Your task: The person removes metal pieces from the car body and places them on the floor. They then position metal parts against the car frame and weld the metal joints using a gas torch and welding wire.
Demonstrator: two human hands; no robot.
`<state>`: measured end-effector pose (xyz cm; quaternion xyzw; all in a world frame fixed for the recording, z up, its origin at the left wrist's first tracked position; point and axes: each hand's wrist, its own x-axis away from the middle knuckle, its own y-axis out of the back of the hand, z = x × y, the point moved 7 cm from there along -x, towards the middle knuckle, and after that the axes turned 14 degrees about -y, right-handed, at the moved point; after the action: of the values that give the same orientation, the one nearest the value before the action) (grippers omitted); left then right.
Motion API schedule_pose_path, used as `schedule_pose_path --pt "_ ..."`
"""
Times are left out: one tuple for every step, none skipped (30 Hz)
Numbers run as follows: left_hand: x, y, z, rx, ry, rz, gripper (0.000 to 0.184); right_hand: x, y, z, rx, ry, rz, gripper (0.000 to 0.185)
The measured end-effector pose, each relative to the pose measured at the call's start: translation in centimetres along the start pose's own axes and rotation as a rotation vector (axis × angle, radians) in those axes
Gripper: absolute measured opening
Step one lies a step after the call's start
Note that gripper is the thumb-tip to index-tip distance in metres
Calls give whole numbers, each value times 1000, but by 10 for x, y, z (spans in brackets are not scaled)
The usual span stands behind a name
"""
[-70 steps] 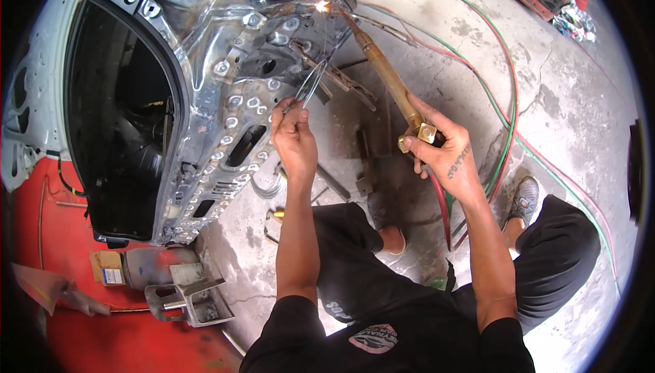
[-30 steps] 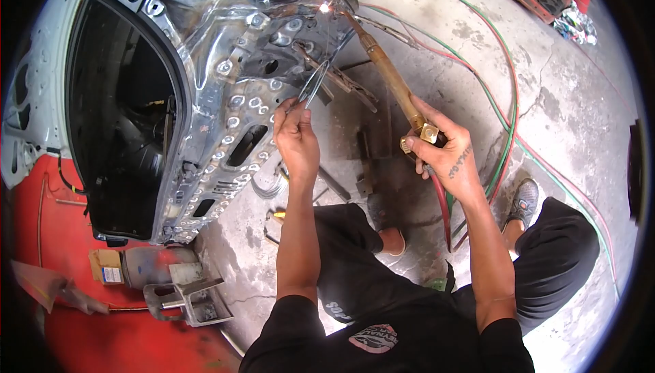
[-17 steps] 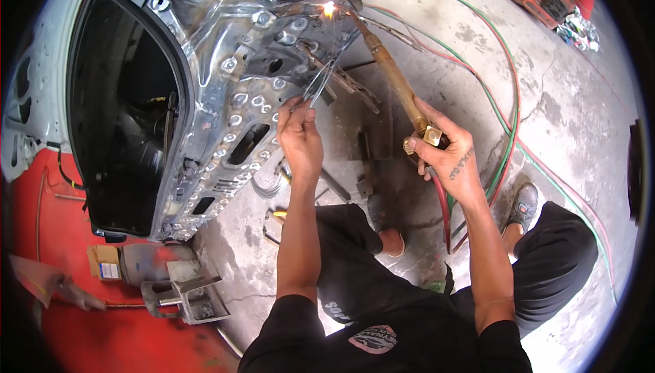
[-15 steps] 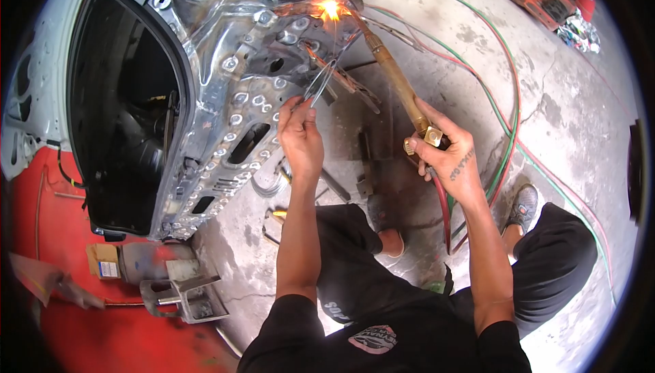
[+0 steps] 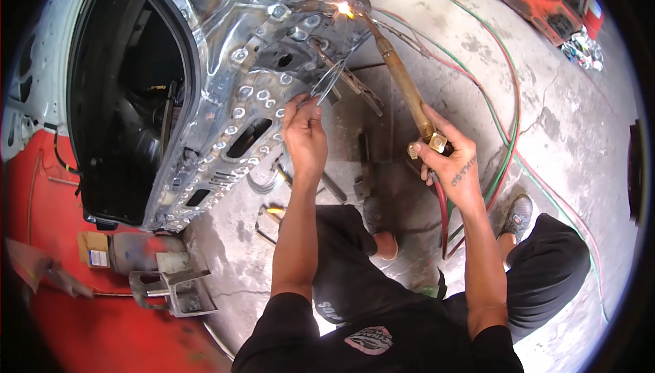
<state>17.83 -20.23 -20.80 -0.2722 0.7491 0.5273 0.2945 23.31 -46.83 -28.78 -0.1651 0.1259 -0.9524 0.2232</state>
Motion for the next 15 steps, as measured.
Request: schedule_pose_path --pt "0 0 0 4 5 0 18 0 0 0 2 2 -2 65" --pt "0 -1 0 14 7 -5 19 1 0 0 -1 8 1 64" --pt "1 -2 2 24 9 -11 19 1 -1 1 -4 14 3 64" --pt "2 -2 3 33 12 -16 19 2 -1 1 -6 19 6 64" --pt "1 -1 2 23 9 -16 19 2 -1 1 -7 24 6 63" --pt "1 -1 2 14 5 -15 19 2 -1 0 -8 30 5 63" --pt "0 -1 1 5 2 -14 19 2 -1 0 -10 34 3 63" --pt "0 -1 1 7 1 -15 20 1 -1 0 -10 30 6 62" --pt "1 -1 2 9 -1 -15 20 1 -1 0 -11 26 9 61" --pt "1 -1 2 10 -2 -16 20 1 -1 0 -12 21 12 60" --pt "1 -1 2 8 -2 -14 19 1 0 0 -9 24 9 59" --pt "0 -1 2 6 -2 -13 19 1 0 0 -5 26 7 59" --pt "0 0 2 4 -2 -10 19 0 1 -1 -2 29 5 58" --pt "0 0 2 9 7 -11 19 0 0 -2 -1 25 4 57" --pt "0 0 2 14 16 -11 19 0 0 -2 0 22 3 56"
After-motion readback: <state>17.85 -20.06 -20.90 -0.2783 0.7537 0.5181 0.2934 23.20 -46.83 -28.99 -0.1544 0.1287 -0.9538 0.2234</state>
